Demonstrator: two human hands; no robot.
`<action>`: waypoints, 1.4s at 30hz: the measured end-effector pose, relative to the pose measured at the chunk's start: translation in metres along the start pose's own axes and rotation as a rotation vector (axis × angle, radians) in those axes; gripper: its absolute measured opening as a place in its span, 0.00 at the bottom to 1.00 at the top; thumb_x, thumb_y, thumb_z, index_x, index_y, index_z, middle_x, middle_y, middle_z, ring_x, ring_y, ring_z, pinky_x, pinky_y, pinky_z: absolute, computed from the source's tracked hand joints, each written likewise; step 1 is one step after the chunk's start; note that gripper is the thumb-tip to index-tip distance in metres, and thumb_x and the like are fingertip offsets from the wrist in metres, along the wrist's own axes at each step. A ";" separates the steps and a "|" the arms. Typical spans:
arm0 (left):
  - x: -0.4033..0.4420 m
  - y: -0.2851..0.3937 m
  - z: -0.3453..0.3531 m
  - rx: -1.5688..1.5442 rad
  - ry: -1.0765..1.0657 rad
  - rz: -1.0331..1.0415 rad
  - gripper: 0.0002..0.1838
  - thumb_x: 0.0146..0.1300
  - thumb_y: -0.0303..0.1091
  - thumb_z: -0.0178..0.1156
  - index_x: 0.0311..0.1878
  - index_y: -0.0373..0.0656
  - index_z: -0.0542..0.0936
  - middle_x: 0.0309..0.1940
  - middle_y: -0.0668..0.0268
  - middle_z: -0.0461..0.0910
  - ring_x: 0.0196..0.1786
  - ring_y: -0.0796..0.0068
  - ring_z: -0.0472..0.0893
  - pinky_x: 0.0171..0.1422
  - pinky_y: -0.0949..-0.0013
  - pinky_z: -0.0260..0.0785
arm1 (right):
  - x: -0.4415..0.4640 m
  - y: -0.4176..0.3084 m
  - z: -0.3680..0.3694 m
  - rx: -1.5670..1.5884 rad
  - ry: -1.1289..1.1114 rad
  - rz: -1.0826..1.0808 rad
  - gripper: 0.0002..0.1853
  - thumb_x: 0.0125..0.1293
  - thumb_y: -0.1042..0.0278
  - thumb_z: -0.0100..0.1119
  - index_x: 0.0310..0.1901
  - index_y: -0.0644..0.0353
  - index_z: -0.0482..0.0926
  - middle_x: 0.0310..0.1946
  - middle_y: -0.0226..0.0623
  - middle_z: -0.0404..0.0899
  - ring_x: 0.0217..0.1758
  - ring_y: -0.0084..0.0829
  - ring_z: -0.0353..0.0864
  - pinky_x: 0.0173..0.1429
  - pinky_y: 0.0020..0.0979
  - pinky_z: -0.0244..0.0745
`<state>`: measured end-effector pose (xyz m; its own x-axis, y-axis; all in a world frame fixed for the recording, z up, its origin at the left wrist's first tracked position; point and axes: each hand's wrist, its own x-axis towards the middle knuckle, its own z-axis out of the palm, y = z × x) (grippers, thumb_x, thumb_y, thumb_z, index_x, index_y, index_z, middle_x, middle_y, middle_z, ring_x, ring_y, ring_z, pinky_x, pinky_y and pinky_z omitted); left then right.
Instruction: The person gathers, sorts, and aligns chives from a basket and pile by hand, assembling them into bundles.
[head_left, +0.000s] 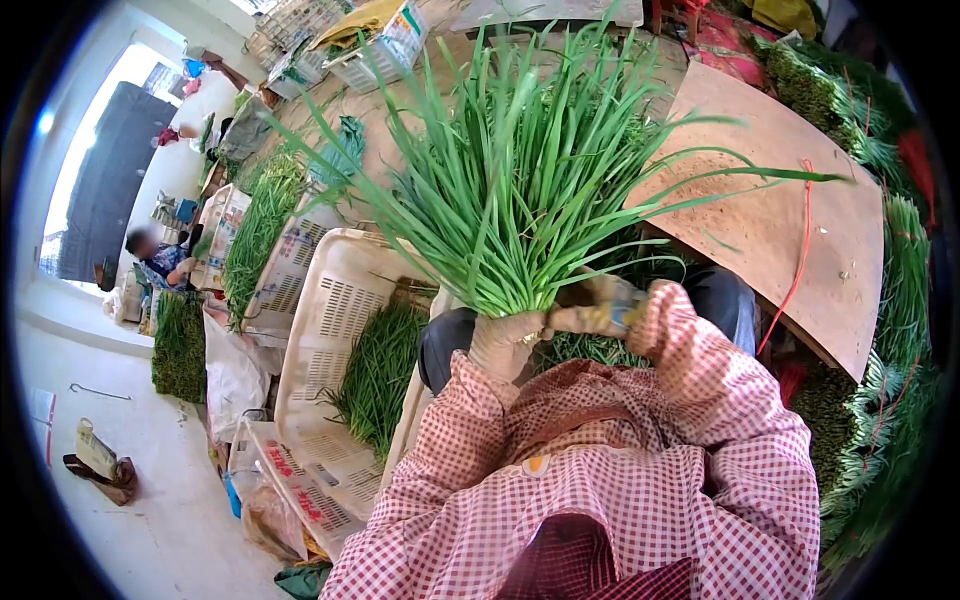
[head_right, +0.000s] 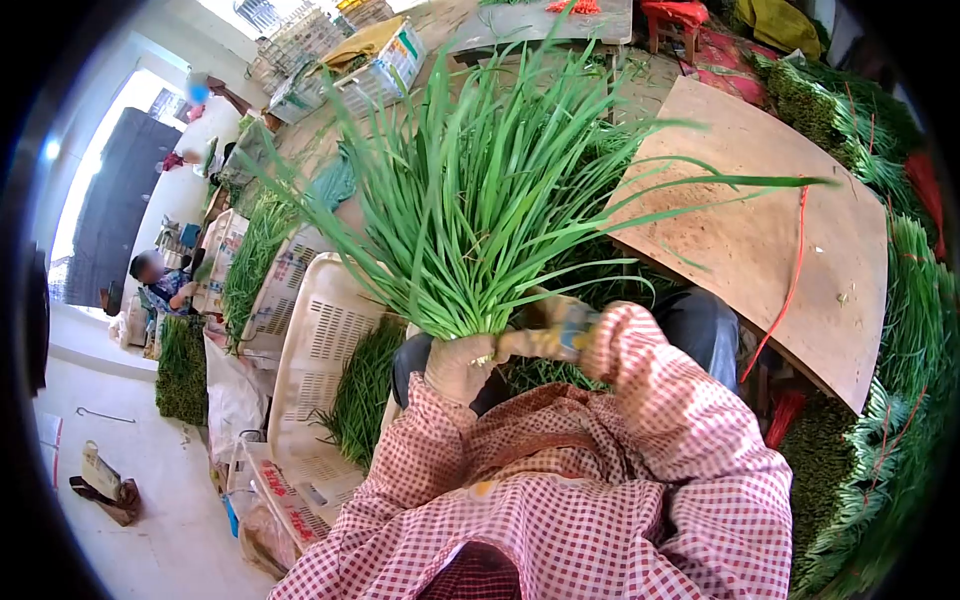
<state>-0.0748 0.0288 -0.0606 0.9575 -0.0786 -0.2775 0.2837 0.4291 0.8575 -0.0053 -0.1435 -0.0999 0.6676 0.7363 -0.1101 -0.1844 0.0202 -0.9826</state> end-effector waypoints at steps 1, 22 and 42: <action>0.000 0.000 -0.002 -0.052 0.011 0.028 0.22 0.45 0.30 0.71 0.46 0.44 0.79 0.38 0.66 0.82 0.37 0.72 0.81 0.37 0.69 0.74 | -0.012 -0.006 -0.009 -0.052 0.022 0.004 0.17 0.60 0.62 0.66 0.44 0.65 0.76 0.33 0.33 0.78 0.28 0.19 0.72 0.31 0.23 0.70; -0.005 -0.015 -0.002 -0.072 0.001 0.044 0.24 0.44 0.27 0.68 0.49 0.42 0.77 0.36 0.65 0.81 0.36 0.70 0.80 0.34 0.67 0.71 | 0.013 -0.084 -0.001 0.216 0.327 0.159 0.11 0.67 0.55 0.58 0.40 0.53 0.78 0.21 0.27 0.78 0.16 0.17 0.74 0.17 0.21 0.67; -0.002 0.000 -0.048 -0.100 0.193 -0.048 0.24 0.47 0.27 0.69 0.50 0.46 0.77 0.41 0.66 0.82 0.43 0.68 0.82 0.39 0.64 0.74 | -0.036 -0.118 -0.107 -0.142 0.534 -0.318 0.14 0.67 0.63 0.53 0.52 0.55 0.74 0.25 0.26 0.72 0.23 0.18 0.67 0.25 0.19 0.63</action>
<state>-0.0797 0.0719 -0.0809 0.9126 0.0682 -0.4031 0.3132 0.5168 0.7967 0.0700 -0.2445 0.0035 0.9483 0.2698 0.1672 0.1550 0.0660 -0.9857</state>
